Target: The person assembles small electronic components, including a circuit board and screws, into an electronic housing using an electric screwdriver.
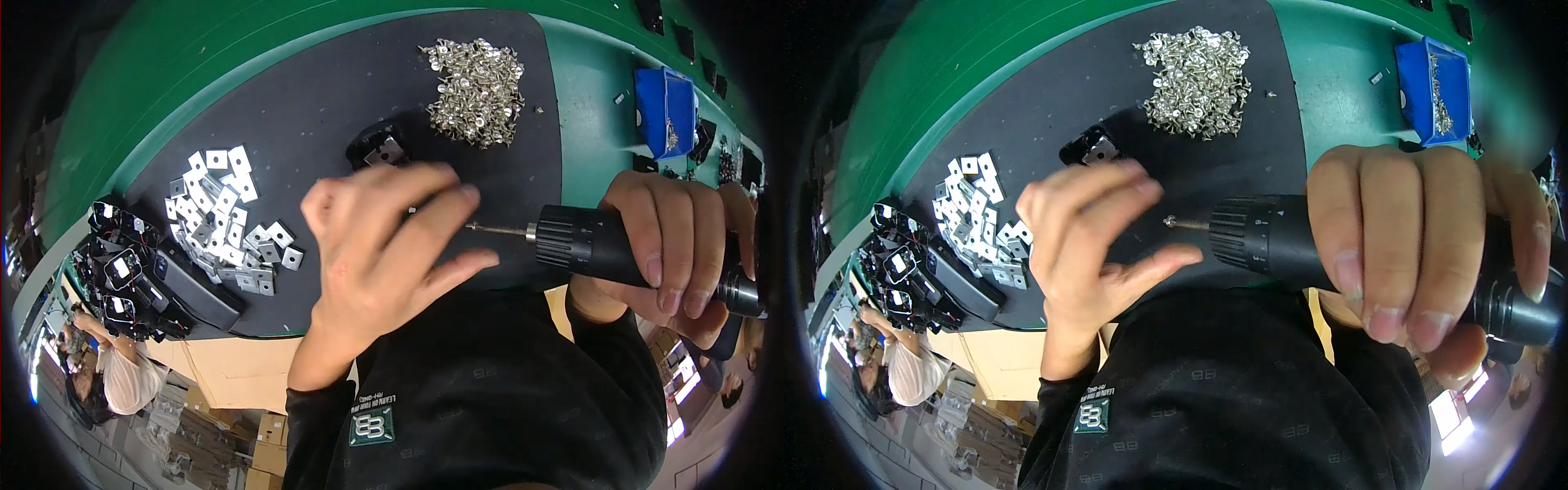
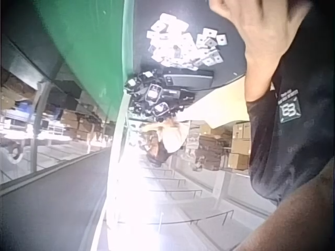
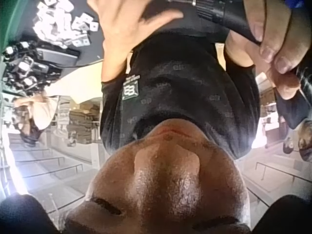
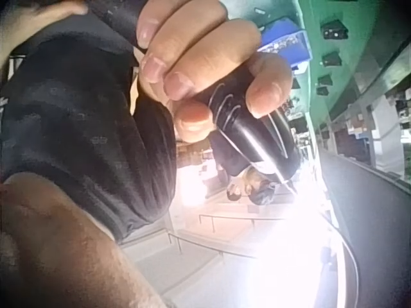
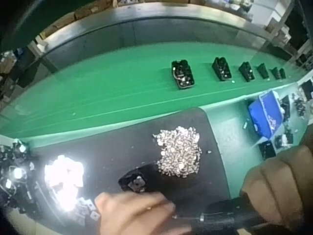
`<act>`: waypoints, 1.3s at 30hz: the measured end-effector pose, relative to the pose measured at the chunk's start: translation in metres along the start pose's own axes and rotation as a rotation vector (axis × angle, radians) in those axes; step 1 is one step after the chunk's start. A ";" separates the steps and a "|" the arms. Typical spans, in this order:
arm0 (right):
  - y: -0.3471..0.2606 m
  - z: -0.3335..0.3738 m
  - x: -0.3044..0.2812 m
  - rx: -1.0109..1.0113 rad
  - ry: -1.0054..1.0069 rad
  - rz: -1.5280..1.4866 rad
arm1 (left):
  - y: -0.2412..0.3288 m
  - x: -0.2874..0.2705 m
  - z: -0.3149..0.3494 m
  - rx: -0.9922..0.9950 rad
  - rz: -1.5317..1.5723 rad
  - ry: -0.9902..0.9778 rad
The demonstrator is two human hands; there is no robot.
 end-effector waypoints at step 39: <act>0.060 -0.017 0.015 0.210 -0.236 0.351 | -0.058 0.016 0.008 -0.221 -0.154 -0.108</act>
Point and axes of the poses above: each hand's wrist, its own z-axis away from the middle knuckle, its own x-axis out of the palm, y = z × x, the point moved 8 cm from there along -z, towards the middle knuckle, and after that the axes turned 9 degrees about y, right-handed, at the moved point
